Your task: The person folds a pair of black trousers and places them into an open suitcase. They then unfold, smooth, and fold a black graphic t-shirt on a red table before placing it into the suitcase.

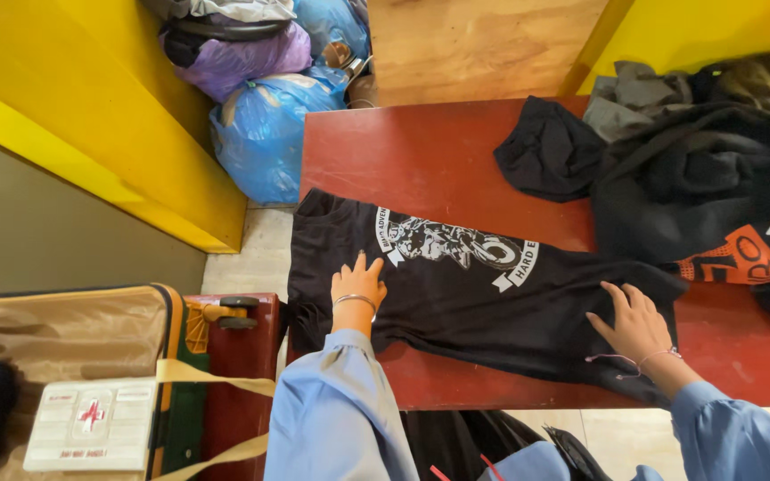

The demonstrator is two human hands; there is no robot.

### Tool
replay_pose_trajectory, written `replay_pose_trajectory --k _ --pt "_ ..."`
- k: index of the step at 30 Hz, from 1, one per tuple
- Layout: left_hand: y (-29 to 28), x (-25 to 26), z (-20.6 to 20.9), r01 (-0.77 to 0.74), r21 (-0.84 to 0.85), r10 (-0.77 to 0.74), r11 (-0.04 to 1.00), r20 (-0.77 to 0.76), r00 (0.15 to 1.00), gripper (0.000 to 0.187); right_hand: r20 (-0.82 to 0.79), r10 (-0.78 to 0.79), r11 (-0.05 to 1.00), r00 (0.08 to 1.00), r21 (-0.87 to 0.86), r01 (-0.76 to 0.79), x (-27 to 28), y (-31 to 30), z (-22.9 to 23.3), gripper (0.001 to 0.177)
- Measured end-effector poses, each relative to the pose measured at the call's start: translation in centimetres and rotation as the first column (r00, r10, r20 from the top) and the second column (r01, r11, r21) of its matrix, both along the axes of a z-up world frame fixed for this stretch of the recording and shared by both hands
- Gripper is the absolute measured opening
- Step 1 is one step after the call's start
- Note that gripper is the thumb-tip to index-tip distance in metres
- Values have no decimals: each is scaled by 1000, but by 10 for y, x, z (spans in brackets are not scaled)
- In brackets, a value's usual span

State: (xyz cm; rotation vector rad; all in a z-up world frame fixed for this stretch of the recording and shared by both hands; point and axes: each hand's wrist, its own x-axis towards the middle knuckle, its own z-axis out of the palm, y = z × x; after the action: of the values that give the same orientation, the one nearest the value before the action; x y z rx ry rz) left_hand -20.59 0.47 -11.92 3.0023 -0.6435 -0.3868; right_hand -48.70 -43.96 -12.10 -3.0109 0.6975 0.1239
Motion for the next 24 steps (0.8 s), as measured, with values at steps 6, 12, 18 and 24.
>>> replay_pose_trajectory --k 6,12,18,24 --pt "14 22 -27 -181 -96 161 979 -183 970 91 -93 -127 981 988 133 139 -5 -4 -33 133" --pt "43 0 -17 -279 -91 251 956 -239 938 120 -304 -146 967 941 155 200 -21 -4 -11 174" --pt "55 -4 -16 -376 -226 355 899 -130 926 121 -486 -394 843 780 146 517 -16 3 6 150" --pt "1 -1 -37 -314 -119 331 942 162 930 86 -87 -410 906 908 77 416 21 28 4 108"
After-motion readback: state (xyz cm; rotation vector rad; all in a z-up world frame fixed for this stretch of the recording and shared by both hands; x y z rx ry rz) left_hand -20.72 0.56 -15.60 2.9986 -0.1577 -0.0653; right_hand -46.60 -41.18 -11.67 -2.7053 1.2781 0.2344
